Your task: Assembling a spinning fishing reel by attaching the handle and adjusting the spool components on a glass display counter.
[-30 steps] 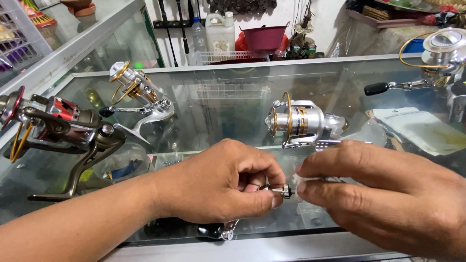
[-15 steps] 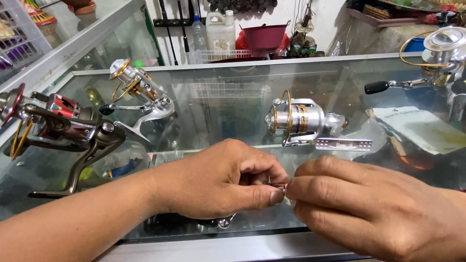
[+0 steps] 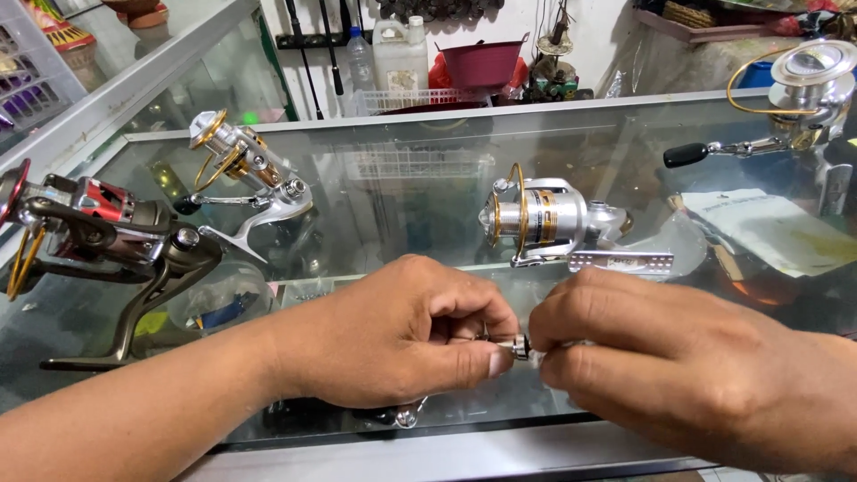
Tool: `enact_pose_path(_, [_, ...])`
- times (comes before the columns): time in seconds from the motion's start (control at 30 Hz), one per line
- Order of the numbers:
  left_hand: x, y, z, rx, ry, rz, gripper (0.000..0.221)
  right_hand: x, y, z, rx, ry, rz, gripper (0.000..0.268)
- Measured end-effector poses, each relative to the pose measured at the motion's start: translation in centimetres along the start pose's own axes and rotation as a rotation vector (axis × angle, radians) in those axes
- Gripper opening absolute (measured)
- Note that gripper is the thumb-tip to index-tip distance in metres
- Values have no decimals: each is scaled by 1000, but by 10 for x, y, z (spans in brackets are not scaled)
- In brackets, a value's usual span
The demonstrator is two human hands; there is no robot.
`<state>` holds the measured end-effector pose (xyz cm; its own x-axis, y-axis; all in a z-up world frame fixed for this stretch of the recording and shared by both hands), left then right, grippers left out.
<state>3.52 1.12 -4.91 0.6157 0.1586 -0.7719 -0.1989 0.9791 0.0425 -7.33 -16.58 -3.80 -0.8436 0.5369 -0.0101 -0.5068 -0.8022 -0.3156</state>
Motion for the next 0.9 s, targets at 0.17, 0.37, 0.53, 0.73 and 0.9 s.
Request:
enact_pose_path(0.17, [3, -1, -6, -77, -56, -20, 11, -5, 2, -7, 0, -21, -62, 12])
enact_pose_path(0.37, [3, -2, -2, -107, -76, -36, 9, -13, 11, -6, 18, -59, -183, 8])
enact_pose_path(0.53, [8, 1, 5, -159, -94, -3, 10, -34, 26, 26, -156, 198, -353, 10])
enact_pose_path(0.73, [11, 0, 6, -146, -306, 94, 15, -101, 66, 61, -128, 176, -485, 4])
enact_pose_path(0.9, [15, -2, 4, -179, -670, 28, 18, -137, 75, 40, 486, 478, -939, 12])
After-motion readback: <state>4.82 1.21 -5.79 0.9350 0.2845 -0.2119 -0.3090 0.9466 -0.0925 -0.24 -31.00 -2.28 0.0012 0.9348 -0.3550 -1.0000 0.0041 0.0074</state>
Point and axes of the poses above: each hand's wrist, its own y-axis away from the middle knuckle, its own z-axis out of the back of the hand, x = y × z, the point moved 3 cm from there along -y, towards the middle knuckle, and after that the axes turned 7 degrees about x, right-handed, at the moved point
